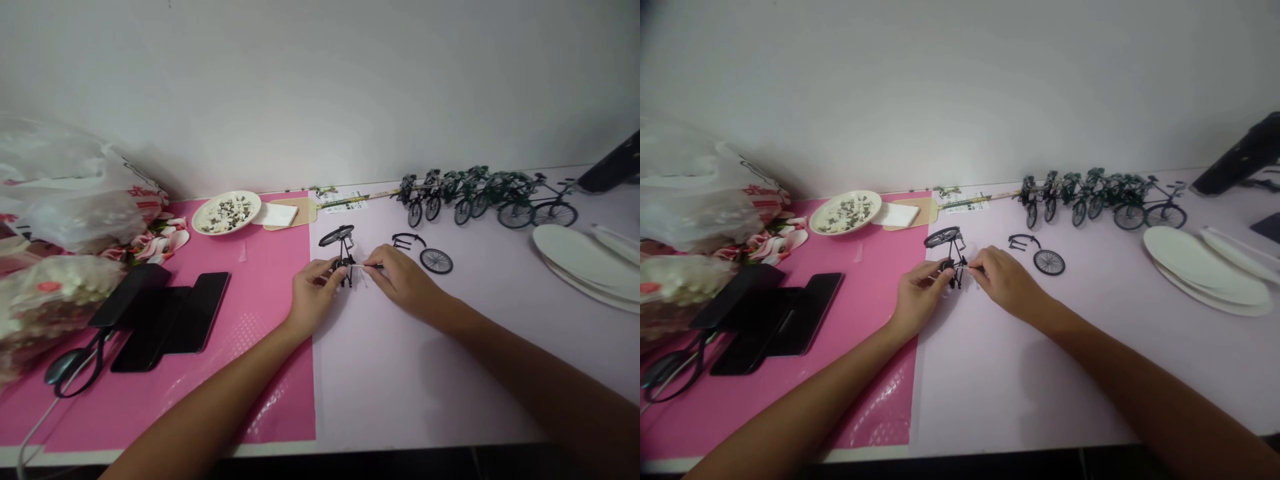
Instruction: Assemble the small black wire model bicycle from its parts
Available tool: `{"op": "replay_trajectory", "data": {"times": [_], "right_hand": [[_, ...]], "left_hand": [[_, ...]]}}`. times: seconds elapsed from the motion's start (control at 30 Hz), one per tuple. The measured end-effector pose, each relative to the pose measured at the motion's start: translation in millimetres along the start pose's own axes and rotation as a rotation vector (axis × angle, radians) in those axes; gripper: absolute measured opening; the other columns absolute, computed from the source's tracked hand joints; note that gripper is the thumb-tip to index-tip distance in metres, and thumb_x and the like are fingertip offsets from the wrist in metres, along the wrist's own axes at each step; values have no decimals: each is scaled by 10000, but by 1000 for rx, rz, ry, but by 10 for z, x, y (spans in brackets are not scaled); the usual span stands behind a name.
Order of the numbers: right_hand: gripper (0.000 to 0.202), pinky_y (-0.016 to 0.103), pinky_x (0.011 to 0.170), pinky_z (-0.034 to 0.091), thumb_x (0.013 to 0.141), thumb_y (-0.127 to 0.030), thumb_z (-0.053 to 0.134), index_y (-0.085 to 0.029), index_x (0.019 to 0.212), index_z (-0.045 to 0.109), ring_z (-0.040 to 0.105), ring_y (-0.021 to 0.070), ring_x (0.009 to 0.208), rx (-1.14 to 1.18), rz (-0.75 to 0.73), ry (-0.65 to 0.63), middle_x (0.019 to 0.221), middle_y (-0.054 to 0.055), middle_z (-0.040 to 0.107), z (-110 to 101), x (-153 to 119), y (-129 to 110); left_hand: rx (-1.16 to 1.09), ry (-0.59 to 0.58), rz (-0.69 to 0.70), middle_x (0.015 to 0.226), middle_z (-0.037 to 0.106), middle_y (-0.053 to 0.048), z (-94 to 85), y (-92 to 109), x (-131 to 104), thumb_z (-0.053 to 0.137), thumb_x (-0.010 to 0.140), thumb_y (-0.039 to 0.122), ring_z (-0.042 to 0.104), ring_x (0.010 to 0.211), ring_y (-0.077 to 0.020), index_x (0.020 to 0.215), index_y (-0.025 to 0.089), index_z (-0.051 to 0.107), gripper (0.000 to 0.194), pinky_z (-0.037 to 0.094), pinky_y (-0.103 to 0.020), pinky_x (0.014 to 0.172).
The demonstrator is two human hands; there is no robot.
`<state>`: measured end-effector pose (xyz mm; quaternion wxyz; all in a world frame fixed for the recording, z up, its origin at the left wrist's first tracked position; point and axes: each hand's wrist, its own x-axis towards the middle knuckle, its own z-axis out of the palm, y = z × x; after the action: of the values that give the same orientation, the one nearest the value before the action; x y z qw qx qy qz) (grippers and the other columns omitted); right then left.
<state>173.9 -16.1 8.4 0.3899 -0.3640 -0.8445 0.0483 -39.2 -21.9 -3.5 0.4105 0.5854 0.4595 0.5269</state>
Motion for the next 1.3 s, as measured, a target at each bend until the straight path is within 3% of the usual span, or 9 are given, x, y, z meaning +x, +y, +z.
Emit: {"op": "replay_trajectory", "data": {"times": [0.2,0.37,0.47,0.63,0.83,0.93,1.1,1.3], "right_hand": [[348,340,587,387,1069,-390,519,-251,751,508,522,180,601,-22,81,14,674,14,575,-64,-11,-28],[113,332,653,456,1049,-357,531,-255,1006,554,604,188,691,134,272,-97,873,30,674,-114,-23,-100],[146,336,690,486,1050,-400,532,-256,1072,528,648,204,773,188,356,-167,965,52,696,-120,-41,-108],[225,323,651,462,1062,-456,493,-249,983,530,621,196,728,199,377,-168,868,38,670,-99,-44,-83],[425,317,555,318,1064,-480,453,-256,715,356,418,151,546,94,336,-125,605,-36,438,-110,1,-81],[382,315,577,353,1077,-462,437,-251,758,423,465,153,567,140,346,-150,635,-29,496,-123,-12,-97],[205,312,665,464,1058,-459,522,-255,1063,513,614,180,733,261,399,-208,906,24,682,-113,-71,-91],[295,292,575,405,1073,-495,475,-250,912,505,533,154,615,280,430,-234,754,-12,612,-121,-29,-102]], "left_hand": [[32,-27,50,883,723,-59,5,2,-22,805,867,466,623,681,-147,1085,229,850,325,537,-292,653],[54,-26,96,887,725,-63,-4,10,-24,794,882,466,625,692,-149,1104,227,845,330,537,-286,656],[45,-24,92,887,723,-59,-11,2,-10,790,884,465,625,688,-142,1103,217,843,335,541,-278,660],[46,-27,87,839,695,-42,-14,-6,-2,790,889,428,612,666,-129,1079,200,846,302,526,-262,638],[81,-50,148,849,714,-52,-5,-16,-21,792,893,394,625,718,-144,1078,209,847,267,504,-252,613],[80,-45,163,859,717,-47,-3,-21,-22,794,893,378,618,702,-134,1090,205,843,267,518,-254,634],[60,-14,120,852,706,-41,-1,-24,-7,786,897,389,615,673,-127,1078,199,843,268,527,-260,639],[80,-18,130,853,705,-42,-13,-32,-10,791,897,385,602,676,-126,1082,196,842,269,520,-260,634]]}}
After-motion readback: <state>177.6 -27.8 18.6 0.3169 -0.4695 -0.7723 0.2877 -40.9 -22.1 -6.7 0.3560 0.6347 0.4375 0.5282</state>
